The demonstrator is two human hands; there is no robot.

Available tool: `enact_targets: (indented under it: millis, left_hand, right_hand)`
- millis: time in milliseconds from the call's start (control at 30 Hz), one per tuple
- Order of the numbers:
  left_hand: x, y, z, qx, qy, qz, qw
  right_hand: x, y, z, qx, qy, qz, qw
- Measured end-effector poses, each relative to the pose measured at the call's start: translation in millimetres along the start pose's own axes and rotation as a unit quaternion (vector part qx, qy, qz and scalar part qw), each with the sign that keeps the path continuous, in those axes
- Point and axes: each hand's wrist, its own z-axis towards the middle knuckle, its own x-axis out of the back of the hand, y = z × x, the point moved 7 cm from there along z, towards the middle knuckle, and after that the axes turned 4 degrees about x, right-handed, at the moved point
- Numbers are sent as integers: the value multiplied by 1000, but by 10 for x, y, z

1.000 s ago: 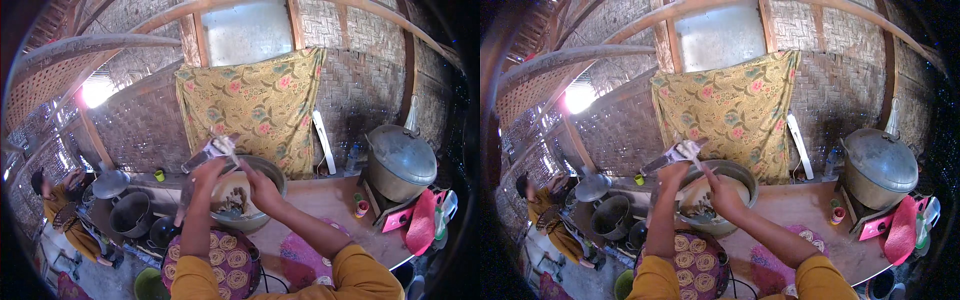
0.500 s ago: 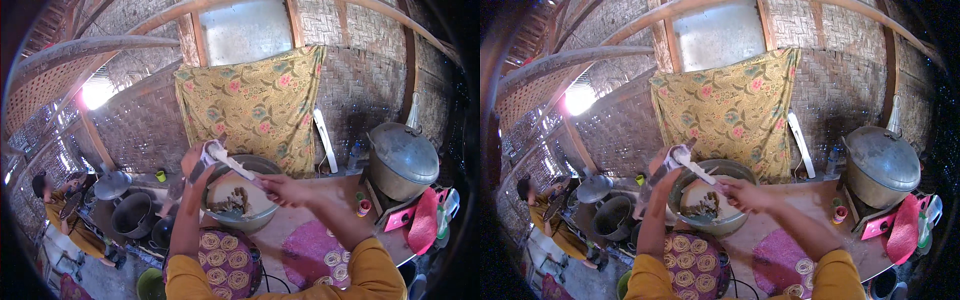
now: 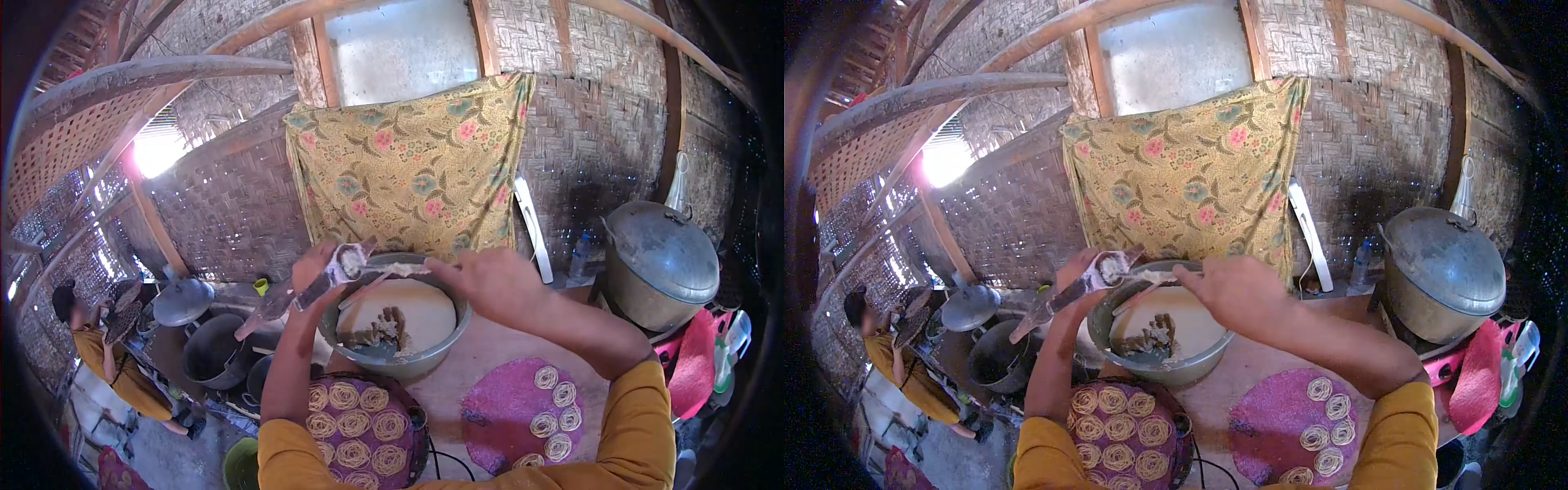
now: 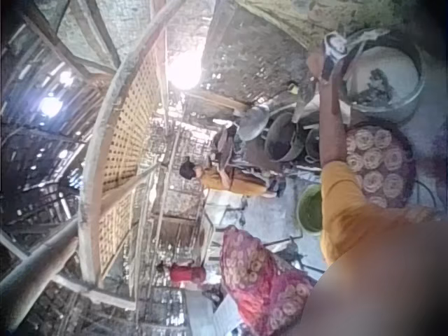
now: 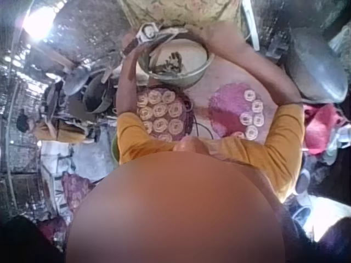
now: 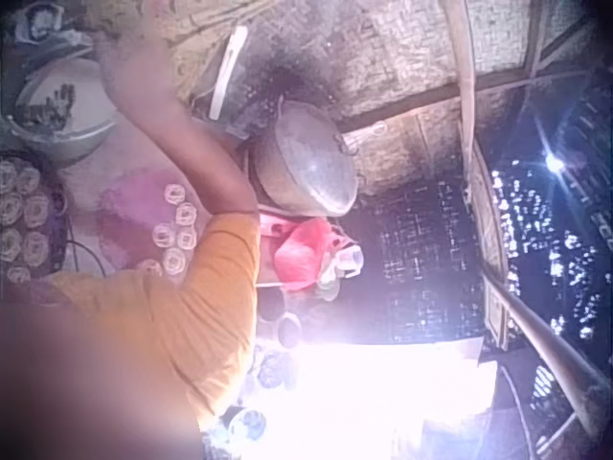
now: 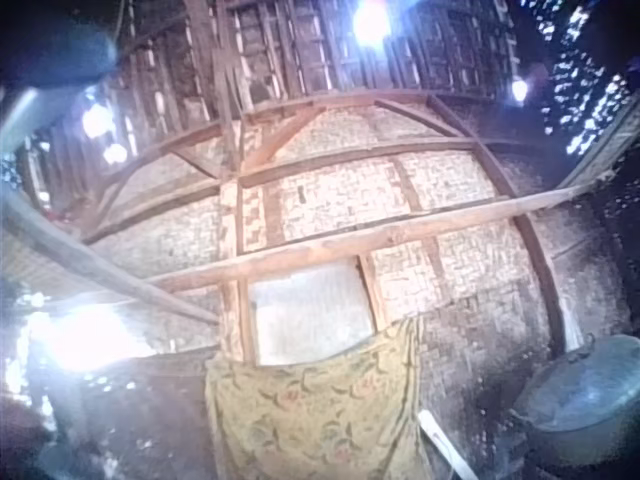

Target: The person prepares food by uncovering a large steaming pot to rearrange trays of raw crackers, moving the trays between a workspace and the pot using a wire lifting tool, and refilling a wooden dispenser tool with dough to extrude more crackers onto a tray.

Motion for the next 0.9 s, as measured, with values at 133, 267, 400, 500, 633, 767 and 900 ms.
enact_targets:
  millis: [133, 267, 400, 500, 633, 767, 900]
  left_hand:
    - [-33, 442, 37, -68, 18, -7, 998]
    - [-155, 496, 6, -95, -1, -54, 994]
    - [-103, 232, -86, -71, 7, -111, 991]
    - [100, -293, -135, 47, 49, 25, 997]
    - [622, -61, -5, 36, 144, -118, 982]
    - [828, -341, -67, 234, 115, -479, 838]
    - [606, 26, -124, 211, 148, -841, 476]
  right_hand:
    - [-71, 88, 126, -5, 4, 2, 1000]
    - [-372, -132, 288, 13, -13, 17, 1000]
    - [-475, -135, 153, -21, -38, 54, 998]
    - [-670, -65, 72, -36, -39, 94, 994]
    - [-1923, -147, -126, -49, -126, 137, 981]
    - [-2315, -331, -126, -29, -135, 187, 973]
    - [-2043, -841, -90, -133, -115, 869, 463]
